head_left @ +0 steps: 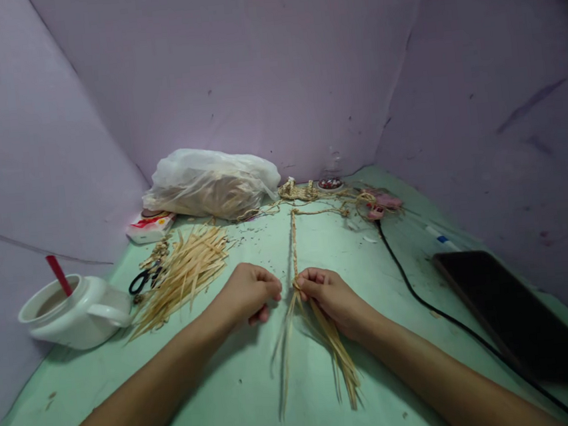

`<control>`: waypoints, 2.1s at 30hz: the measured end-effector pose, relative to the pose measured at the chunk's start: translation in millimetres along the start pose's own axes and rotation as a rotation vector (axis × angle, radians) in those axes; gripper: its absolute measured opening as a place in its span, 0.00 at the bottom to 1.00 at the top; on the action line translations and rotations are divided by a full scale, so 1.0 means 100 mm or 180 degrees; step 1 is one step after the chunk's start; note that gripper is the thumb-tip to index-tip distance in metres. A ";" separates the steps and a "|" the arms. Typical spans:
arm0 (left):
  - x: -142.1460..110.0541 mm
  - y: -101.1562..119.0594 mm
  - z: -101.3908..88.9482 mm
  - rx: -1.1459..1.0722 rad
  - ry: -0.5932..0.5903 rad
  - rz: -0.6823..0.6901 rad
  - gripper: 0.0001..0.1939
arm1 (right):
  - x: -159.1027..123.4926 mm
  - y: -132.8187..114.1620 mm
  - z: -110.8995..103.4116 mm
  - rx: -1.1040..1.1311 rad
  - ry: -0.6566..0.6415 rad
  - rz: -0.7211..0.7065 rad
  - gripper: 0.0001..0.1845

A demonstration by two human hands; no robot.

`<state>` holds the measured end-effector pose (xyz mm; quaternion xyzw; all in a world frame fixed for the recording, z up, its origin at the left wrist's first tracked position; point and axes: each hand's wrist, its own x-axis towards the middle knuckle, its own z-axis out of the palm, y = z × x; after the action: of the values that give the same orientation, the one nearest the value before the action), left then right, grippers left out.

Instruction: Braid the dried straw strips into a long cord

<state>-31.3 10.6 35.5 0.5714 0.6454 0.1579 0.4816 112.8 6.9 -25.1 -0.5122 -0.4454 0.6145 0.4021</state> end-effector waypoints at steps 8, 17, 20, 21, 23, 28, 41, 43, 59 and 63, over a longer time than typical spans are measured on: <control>0.23 -0.12 0.21 -0.1333 -0.1198 -0.0058 0.06 | 0.03 0.03 0.01 0.0249 -0.0176 -0.0048 0.08; 0.17 -0.09 -0.01 -0.0529 -0.0671 -0.0012 0.20 | 0.01 0.00 0.01 -0.0023 0.0017 -0.0050 0.10; 0.21 -0.07 0.10 -0.1260 -0.1106 -0.0087 0.11 | 0.01 0.01 0.03 0.0142 -0.0073 -0.0129 0.09; 0.23 -0.08 0.12 -0.1410 -0.1224 -0.0110 0.07 | 0.01 0.01 0.03 0.0184 -0.0123 -0.0130 0.09; 0.28 -0.10 0.15 -0.1570 -0.1411 -0.0179 0.04 | 0.02 0.01 0.03 0.0193 -0.0184 -0.0128 0.09; 0.27 -0.16 0.13 -0.1579 -0.1220 -0.0077 0.05 | 0.03 0.02 0.01 -0.0108 -0.0059 -0.0197 0.10; 0.27 -0.19 0.23 -0.1114 -0.0515 -0.0054 0.08 | 0.04 0.08 -0.04 -0.0170 -0.0251 -0.0320 0.08; 0.27 -0.18 0.22 -0.1038 -0.0490 -0.0094 0.08 | 0.03 0.05 -0.05 -0.0116 -0.0382 -0.0238 0.08; 0.22 -0.20 0.29 -0.1542 -0.0607 0.0128 0.06 | 0.02 0.02 -0.11 -0.0991 0.0112 -0.0402 0.04; 0.21 -0.21 0.28 -0.1731 -0.0709 0.0199 0.08 | 0.00 -0.03 -0.09 -0.0902 0.0082 -0.0288 0.04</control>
<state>-18.8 13.7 -3.6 0.4548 0.5047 0.2761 0.6799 121.7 8.6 -23.0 -0.5510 -0.5451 0.5201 0.3587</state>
